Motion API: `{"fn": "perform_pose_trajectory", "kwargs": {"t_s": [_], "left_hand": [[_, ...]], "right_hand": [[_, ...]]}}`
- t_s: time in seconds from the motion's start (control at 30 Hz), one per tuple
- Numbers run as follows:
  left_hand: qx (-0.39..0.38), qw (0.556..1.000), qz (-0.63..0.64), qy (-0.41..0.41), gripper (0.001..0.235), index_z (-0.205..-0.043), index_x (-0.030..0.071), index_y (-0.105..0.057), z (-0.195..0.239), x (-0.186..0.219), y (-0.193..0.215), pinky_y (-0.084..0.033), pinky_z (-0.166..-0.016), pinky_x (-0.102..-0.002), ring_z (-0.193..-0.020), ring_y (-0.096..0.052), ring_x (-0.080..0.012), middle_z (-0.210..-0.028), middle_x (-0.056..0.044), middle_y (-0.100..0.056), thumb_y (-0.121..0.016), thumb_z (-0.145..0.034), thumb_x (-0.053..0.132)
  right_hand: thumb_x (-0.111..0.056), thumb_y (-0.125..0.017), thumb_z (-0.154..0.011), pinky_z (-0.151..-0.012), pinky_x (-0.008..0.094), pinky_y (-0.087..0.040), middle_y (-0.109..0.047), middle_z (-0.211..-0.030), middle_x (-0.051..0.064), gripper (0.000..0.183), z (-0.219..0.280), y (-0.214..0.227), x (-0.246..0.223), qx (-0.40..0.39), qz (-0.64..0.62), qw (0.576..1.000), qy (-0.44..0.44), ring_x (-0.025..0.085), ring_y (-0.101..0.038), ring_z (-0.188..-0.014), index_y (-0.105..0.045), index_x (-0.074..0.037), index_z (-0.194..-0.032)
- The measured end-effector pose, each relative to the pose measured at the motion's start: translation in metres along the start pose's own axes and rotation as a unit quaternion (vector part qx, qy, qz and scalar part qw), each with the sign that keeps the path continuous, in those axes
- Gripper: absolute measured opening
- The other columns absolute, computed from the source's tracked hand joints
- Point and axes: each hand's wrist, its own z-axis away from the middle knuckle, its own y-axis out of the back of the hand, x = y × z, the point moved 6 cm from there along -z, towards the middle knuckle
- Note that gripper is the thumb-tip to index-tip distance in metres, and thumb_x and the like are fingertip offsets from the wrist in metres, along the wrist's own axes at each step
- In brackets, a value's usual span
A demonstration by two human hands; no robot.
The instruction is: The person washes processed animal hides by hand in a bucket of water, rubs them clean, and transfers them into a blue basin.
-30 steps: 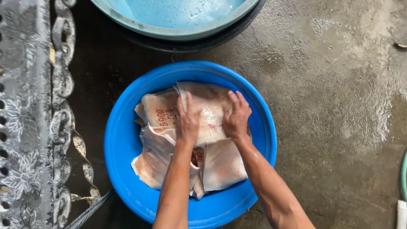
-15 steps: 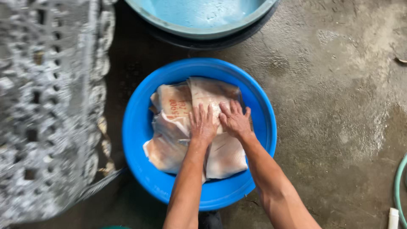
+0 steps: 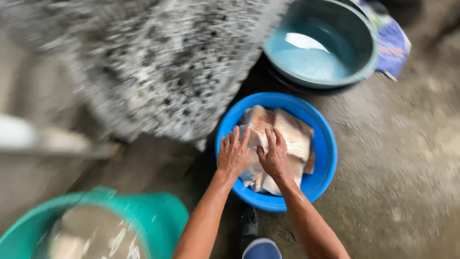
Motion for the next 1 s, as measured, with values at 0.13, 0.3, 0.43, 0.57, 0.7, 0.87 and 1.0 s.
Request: {"fn": "perform_pose_trajectory", "kwargs": {"t_s": [0.13,0.3,0.43,0.57,0.7,0.87,1.0], "left_hand": [[0.039,0.992,0.022,0.120,0.067,-0.151,0.015,-0.045,0.074,-0.059,0.101,-0.054,-0.087,-0.047,-0.101,-0.066,-0.0334,-0.122,-0.012,-0.060,-0.072,-0.092,0.025],[0.112,0.966,0.007,0.231,0.067,-0.147,0.013,-0.047,0.168,-0.120,0.197,-0.055,-0.080,-0.047,-0.098,-0.067,-0.0336,-0.116,-0.011,-0.062,-0.074,-0.087,0.025],[0.136,0.935,-0.014,0.326,0.063,-0.146,0.014,-0.047,0.251,-0.161,0.237,-0.054,-0.083,-0.046,-0.100,-0.067,-0.0310,-0.116,-0.010,-0.062,-0.072,-0.089,0.023],[0.164,0.905,-0.016,0.393,0.064,-0.145,0.012,-0.048,0.330,-0.193,0.254,-0.053,-0.084,-0.047,-0.101,-0.066,-0.0314,-0.115,-0.012,-0.061,-0.073,-0.086,0.022],[0.207,0.861,0.001,0.465,0.061,-0.140,0.010,-0.052,0.408,-0.216,0.247,-0.052,-0.084,-0.050,-0.103,-0.064,-0.0357,-0.116,-0.016,-0.063,-0.075,-0.085,0.022],[0.256,0.777,0.148,0.556,0.054,-0.135,0.007,-0.059,0.491,-0.234,0.194,-0.051,-0.092,-0.050,-0.108,-0.063,-0.0417,-0.121,-0.022,-0.065,-0.074,-0.085,0.023],[0.311,0.748,0.203,0.550,0.050,-0.132,0.005,-0.063,0.515,-0.228,0.151,-0.048,-0.100,-0.047,-0.116,-0.062,-0.0427,-0.124,-0.024,-0.065,-0.073,-0.087,0.023]], "right_hand": [[-0.015,-0.079,-0.085,-0.113,0.054,-0.039,-0.042,-0.153,0.027,0.075,0.019,-0.002,-0.130,-0.005,-0.069,0.993,0.092,0.048,-0.040,-0.140,-0.045,-0.008,-0.152],[-0.015,-0.079,-0.086,-0.113,0.051,-0.042,-0.042,-0.153,0.026,0.076,0.046,-0.006,-0.259,-0.024,-0.143,0.971,0.192,0.044,-0.042,-0.142,-0.044,-0.009,-0.153],[-0.012,-0.077,-0.088,-0.112,0.049,-0.045,-0.041,-0.155,0.024,0.074,0.081,-0.024,-0.335,-0.087,-0.193,0.949,0.235,0.042,-0.043,-0.143,-0.044,-0.011,-0.154],[-0.013,-0.074,-0.090,-0.104,0.049,-0.049,-0.040,-0.153,0.025,0.071,0.118,-0.069,-0.384,-0.183,-0.196,0.927,0.264,0.043,-0.045,-0.139,-0.043,-0.011,-0.154],[-0.019,-0.072,-0.089,-0.096,0.046,-0.056,-0.050,-0.149,0.020,0.070,0.149,-0.160,-0.406,-0.322,-0.186,0.903,0.217,0.036,-0.058,-0.131,-0.043,-0.011,-0.152],[-0.036,-0.080,-0.081,-0.098,0.044,-0.052,-0.050,-0.149,0.021,0.095,0.188,-0.295,-0.397,-0.448,-0.258,0.855,-0.032,0.033,-0.059,-0.128,-0.032,-0.004,-0.157],[-0.041,-0.088,-0.080,-0.101,0.042,-0.046,-0.046,-0.149,0.024,0.105,0.209,-0.341,-0.395,-0.446,-0.258,0.851,-0.099,0.029,-0.052,-0.128,-0.028,0.000,-0.156]]}}
